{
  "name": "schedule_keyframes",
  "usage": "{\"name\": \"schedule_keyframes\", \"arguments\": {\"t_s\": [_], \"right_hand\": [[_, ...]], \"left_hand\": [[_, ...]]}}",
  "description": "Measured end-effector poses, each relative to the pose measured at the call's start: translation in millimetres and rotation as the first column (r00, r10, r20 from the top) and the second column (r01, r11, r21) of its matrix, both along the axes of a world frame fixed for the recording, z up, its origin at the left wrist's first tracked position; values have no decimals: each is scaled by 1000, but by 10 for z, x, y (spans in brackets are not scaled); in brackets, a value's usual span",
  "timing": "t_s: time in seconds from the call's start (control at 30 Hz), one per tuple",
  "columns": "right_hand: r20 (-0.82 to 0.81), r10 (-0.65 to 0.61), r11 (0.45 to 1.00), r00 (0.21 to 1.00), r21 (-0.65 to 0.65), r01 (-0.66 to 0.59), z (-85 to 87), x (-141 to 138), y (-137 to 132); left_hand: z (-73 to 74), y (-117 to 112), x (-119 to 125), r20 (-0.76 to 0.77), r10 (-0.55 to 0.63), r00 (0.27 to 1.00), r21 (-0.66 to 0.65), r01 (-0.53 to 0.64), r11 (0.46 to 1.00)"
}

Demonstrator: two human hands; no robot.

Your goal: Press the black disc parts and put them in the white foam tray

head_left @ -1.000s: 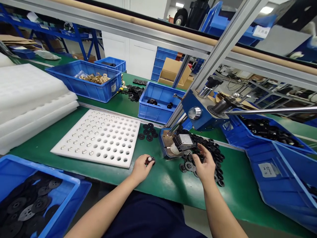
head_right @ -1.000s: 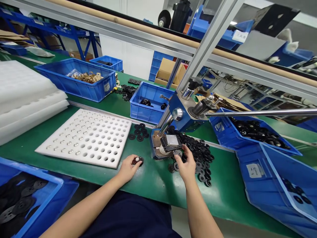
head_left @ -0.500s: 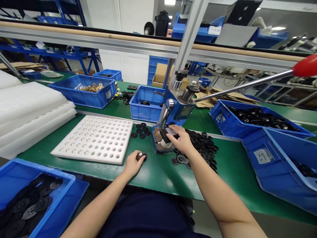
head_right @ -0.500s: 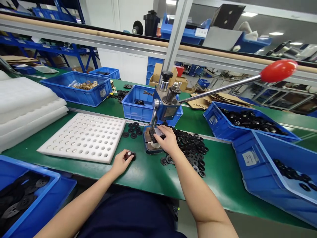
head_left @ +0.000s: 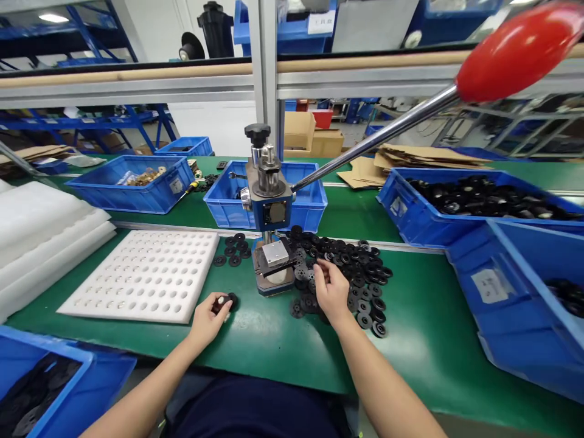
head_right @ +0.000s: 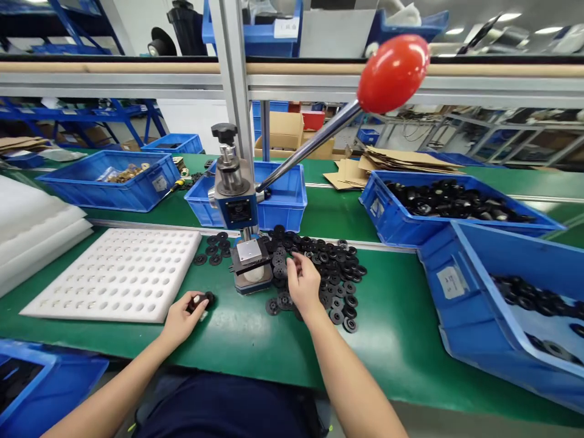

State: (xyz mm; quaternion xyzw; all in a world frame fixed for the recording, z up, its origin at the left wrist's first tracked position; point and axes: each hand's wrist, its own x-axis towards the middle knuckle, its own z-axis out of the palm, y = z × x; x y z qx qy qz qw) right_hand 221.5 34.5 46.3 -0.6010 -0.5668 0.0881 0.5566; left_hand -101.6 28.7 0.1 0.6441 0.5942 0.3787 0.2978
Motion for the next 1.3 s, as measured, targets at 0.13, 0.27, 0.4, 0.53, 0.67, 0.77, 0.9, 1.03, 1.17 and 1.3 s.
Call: {"name": "schedule_keyframes", "arguments": {"t_s": [0.13, 0.27, 0.4, 0.53, 0.67, 0.77, 0.9, 1.03, 1.17, 1.3], "right_hand": [[-3, 250, 966, 968, -68, -250, -357, -117, -155], [88, 602, 797, 793, -118, -592, -396, -209, -305], [139, 650, 759, 747, -148, -634, -373, -237, -395], [169, 646, 763, 744, -179, -621, -361, -281, -417], [180, 682, 730, 709, -226, -645, -348, -299, -407], [170, 712, 699, 681, -255, -668, -357, -294, -403], [156, 723, 687, 673, -260, -678, -355, -296, -427], [107, 741, 663, 663, -276, -696, -302, -300, -447], [32, 745, 649, 666, -266, -713, -280, -295, -447], [-104, 751, 601, 652, -303, -740, -295, -291, -448]], "left_hand": [[413, -70, 234, 201, -69, 977, -157, 102, 982], [548, -130, 587, 387, -175, 905, -260, 290, 921], [448, -200, 902, 491, -245, 836, -279, 417, 865], [295, -249, 1046, 377, -311, 872, -202, 406, 891], [186, -273, 1019, 169, -329, 929, -103, 349, 932], [122, -303, 961, 108, -336, 936, -60, 344, 937], [32, -366, 909, 89, -325, 942, -26, 328, 944], [-22, -407, 906, 36, -268, 963, 61, 266, 962], [-32, -414, 928, -4, -265, 964, 119, 263, 957], [-44, -411, 936, -24, -258, 966, 156, 259, 953]]}}
